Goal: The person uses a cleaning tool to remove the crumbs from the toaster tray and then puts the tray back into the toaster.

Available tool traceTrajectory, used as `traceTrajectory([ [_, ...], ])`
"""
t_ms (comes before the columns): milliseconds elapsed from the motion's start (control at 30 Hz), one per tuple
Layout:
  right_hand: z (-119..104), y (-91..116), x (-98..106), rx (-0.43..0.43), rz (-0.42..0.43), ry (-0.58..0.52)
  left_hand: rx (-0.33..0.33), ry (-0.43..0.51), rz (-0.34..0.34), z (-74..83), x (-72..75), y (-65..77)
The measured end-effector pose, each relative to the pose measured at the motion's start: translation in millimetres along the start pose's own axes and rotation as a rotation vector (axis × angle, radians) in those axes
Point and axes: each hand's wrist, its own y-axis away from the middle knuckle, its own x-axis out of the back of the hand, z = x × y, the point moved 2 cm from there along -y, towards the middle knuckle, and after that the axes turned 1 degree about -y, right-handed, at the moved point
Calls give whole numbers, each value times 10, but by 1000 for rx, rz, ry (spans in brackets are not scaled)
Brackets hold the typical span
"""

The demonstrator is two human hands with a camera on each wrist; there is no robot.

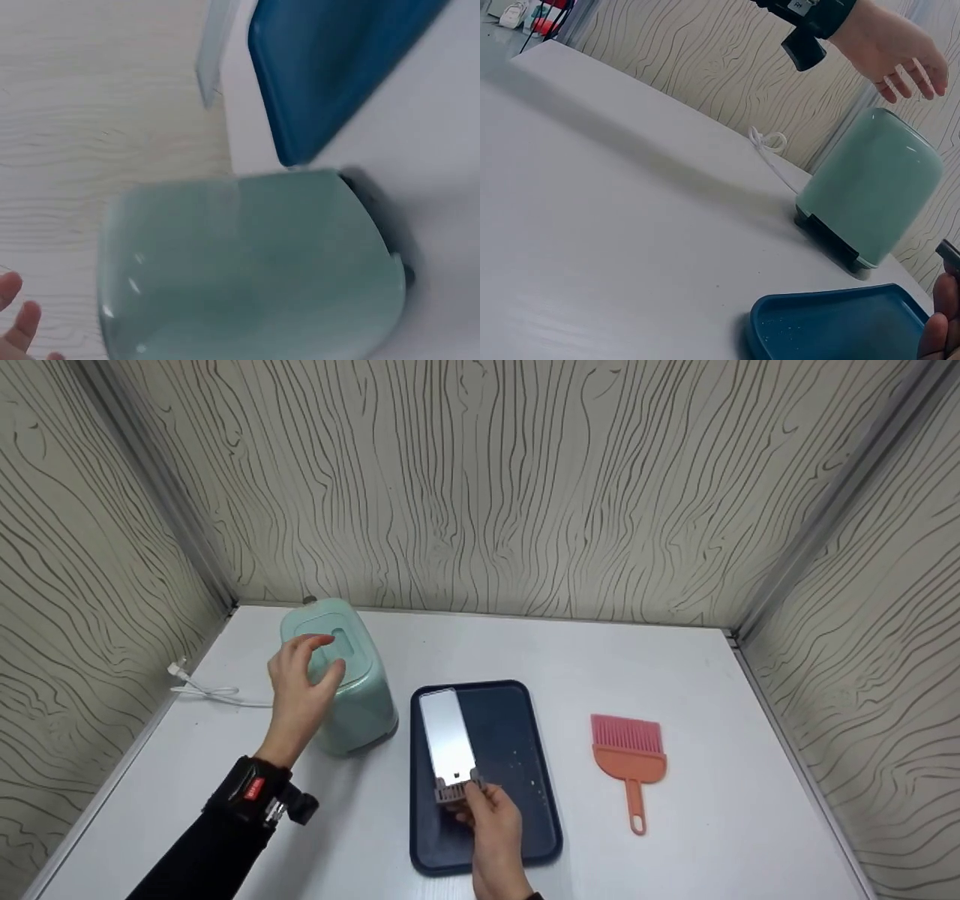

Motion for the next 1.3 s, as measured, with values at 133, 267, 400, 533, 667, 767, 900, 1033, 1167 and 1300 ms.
traceTrajectory([
  [133,15,2,-12,-10,-5,-9,115,-103,-57,-183,-64,-101],
  [267,16,17,-32,-16,-16,-2,199,-149,-130,-322,-113,-150],
  [400,22,18,-48,-16,-37,14,237,-174,-181,-411,-126,-182],
  [533,37,36,-74,-13,-54,19,272,-189,-198,-497,-132,-217],
  [667,58,59,-103,-8,-71,16,297,-175,-216,-560,-137,-234],
  [767,84,77,-128,-8,-85,15,311,-154,-236,-584,-136,-245],
  [900,141,102,-162,-17,-118,-1,334,-106,-240,-598,-124,-260],
  [1033,221,128,-202,-40,-146,-31,367,-50,-234,-618,-111,-279],
  [1167,297,163,-250,-64,-167,-52,418,0,-247,-643,-96,-297],
  [1300,360,202,-292,-85,-194,-68,497,64,-268,-671,-75,-296],
])
